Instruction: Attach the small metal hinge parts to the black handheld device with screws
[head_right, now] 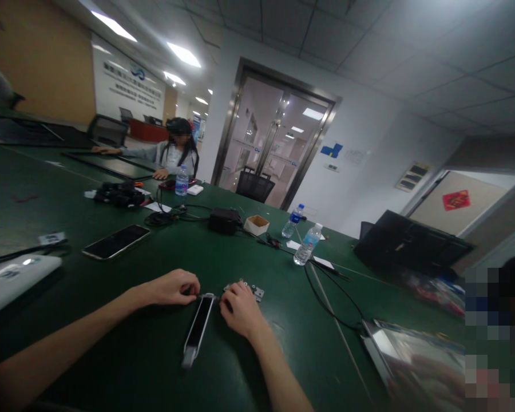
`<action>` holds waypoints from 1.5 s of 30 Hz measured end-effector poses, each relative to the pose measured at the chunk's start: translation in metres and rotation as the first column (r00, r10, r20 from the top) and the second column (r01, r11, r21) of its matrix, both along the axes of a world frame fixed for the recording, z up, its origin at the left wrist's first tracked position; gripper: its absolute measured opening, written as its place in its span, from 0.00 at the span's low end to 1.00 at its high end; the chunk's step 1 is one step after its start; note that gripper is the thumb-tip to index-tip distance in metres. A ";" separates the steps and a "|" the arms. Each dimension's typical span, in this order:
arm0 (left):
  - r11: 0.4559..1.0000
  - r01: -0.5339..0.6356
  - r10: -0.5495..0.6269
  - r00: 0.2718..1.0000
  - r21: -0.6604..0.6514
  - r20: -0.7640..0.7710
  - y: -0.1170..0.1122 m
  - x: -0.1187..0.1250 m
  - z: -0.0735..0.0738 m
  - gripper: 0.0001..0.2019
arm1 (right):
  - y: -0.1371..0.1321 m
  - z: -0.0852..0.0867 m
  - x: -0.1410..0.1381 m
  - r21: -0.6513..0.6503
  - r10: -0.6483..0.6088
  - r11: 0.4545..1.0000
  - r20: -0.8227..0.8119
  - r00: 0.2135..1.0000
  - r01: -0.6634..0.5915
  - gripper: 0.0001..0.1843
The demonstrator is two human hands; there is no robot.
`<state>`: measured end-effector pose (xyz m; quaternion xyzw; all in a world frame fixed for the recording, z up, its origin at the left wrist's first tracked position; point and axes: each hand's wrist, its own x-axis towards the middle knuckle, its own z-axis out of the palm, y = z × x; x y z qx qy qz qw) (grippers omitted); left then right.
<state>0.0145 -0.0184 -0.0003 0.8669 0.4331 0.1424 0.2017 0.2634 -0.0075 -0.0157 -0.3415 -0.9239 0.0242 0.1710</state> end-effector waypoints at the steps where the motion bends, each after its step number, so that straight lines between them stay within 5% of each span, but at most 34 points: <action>1: 1.000 -0.003 0.003 1.000 0.000 0.000 0.000 0.000 0.001 0.10 | 0.000 0.000 0.000 -0.001 0.000 1.000 -0.007 1.000 0.000 0.04; 24: 0.999 -0.045 0.045 0.998 -0.017 0.034 -0.003 0.001 0.001 0.11 | 0.000 0.000 -0.002 0.006 0.002 1.000 -0.026 1.000 -0.002 0.07; 37: 1.000 -0.024 0.026 0.995 -0.015 0.097 -0.001 0.008 -0.010 0.15 | 0.001 -0.002 -0.003 0.011 0.013 1.000 -0.046 0.999 -0.012 0.05; 45: 0.999 -0.028 0.027 0.999 0.035 0.017 -0.004 0.006 -0.001 0.13 | 0.025 -0.003 0.027 0.102 -0.251 0.962 -0.052 0.967 0.255 0.11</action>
